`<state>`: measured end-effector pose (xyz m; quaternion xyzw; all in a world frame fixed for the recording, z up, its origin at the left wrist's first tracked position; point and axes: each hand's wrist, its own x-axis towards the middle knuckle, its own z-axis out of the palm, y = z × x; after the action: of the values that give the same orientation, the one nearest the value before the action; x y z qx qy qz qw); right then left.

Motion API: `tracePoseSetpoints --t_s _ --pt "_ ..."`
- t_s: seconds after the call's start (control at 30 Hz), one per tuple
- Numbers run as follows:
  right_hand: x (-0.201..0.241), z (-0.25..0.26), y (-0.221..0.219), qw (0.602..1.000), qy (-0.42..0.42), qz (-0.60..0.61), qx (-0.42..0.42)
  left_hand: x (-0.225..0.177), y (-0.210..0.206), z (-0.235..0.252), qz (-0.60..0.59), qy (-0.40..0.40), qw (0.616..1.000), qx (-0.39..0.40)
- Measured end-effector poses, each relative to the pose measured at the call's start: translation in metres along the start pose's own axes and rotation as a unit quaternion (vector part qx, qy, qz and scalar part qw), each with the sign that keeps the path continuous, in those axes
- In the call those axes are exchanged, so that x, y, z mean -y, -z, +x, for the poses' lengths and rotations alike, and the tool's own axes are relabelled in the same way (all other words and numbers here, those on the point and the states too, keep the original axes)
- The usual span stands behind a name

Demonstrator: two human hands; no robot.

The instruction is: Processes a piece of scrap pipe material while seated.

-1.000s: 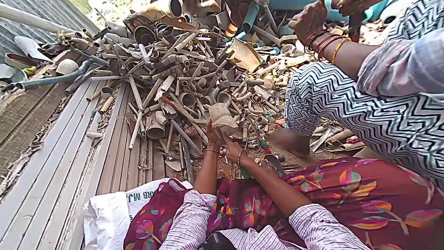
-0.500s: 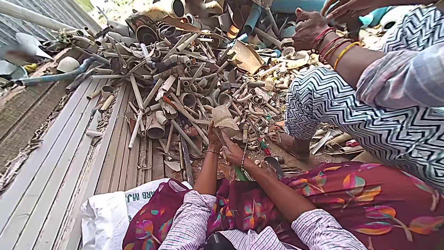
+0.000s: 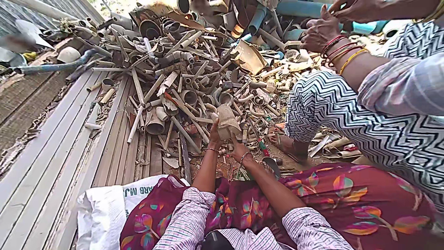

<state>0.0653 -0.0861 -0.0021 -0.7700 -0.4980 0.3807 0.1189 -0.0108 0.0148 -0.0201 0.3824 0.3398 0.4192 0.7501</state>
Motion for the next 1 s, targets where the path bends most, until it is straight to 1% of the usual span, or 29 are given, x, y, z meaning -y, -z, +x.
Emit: tracePoseSetpoints --t_s 0.07,0.1,0.2,0.27,0.33,0.4,0.47,0.53,0.57,0.63,0.67,0.73,0.77,0.83,0.87,0.93,0.97,1.0 --pt "0.0 0.001 0.0 1.0 -0.015 -0.022 -0.006 0.003 -0.001 0.005 -0.025 -0.005 1.0 0.001" --pt "0.003 -0.002 -0.001 1.0 -0.001 -0.017 -0.001 0.003 -0.002 0.006 -0.022 -0.01 1.0 -0.002" --pt "0.015 -0.01 -0.005 0.998 0.066 0.011 0.014 0.001 -0.003 0.002 0.053 -0.023 0.998 -0.004" --pt "0.009 -0.007 -0.005 0.999 0.042 -0.021 0.021 0.006 0.0 0.007 0.065 -0.03 0.997 -0.028" --pt "-0.001 -0.002 -0.002 0.999 0.005 -0.041 -0.006 0.008 0.006 0.015 0.104 -0.033 0.993 -0.051" --pt "0.0 -0.003 0.0 0.997 0.005 -0.041 -0.064 0.004 0.007 0.02 0.132 -0.043 0.988 -0.062" --pt "0.001 -0.001 -0.001 0.996 0.015 -0.063 -0.069 0.0 0.005 0.017 0.139 -0.049 0.988 -0.049" --pt "-0.005 0.007 0.001 0.995 -0.002 -0.094 -0.029 -0.004 0.003 0.015 0.136 -0.063 0.988 -0.02" --pt "-0.008 0.009 0.004 0.995 -0.005 -0.099 -0.03 -0.007 0.0 0.016 0.131 -0.071 0.989 -0.009" --pt "-0.007 0.007 0.006 0.992 0.0 -0.103 -0.068 -0.013 -0.003 0.018 0.116 -0.081 0.99 0.002" --pt "-0.007 0.008 0.006 0.992 -0.003 -0.107 -0.074 -0.013 -0.002 0.017 0.109 -0.082 0.991 0.005" --pt "-0.006 0.011 0.006 0.992 -0.015 -0.118 -0.05 -0.013 -0.001 0.013 0.116 -0.084 0.99 0.007" --pt "-0.007 0.012 0.006 0.991 -0.012 -0.119 -0.055 -0.015 -0.002 0.013 0.118 -0.089 0.989 0.005" --pt "-0.006 0.01 0.003 0.987 0.022 -0.099 -0.126 -0.02 -0.004 0.016 0.116 -0.096 0.989 -0.001" --pt "-0.004 0.009 0.004 0.985 0.027 -0.094 -0.14 -0.02 -0.004 0.016 0.116 -0.097 0.988 0.0" --pt "-0.003 0.007 0.006 0.992 -0.009 -0.11 -0.065 -0.015 -0.002 0.009 0.122 -0.093 0.988 -0.002" --pt "-0.004 0.008 0.006 0.992 -0.009 -0.11 -0.056 -0.018 -0.004 0.008 0.13 -0.096 0.987 -0.003" --pt "-0.005 0.008 0.005 0.992 0.005 -0.099 -0.077 -0.022 -0.005 0.008 0.137 -0.096 0.986 -0.006"
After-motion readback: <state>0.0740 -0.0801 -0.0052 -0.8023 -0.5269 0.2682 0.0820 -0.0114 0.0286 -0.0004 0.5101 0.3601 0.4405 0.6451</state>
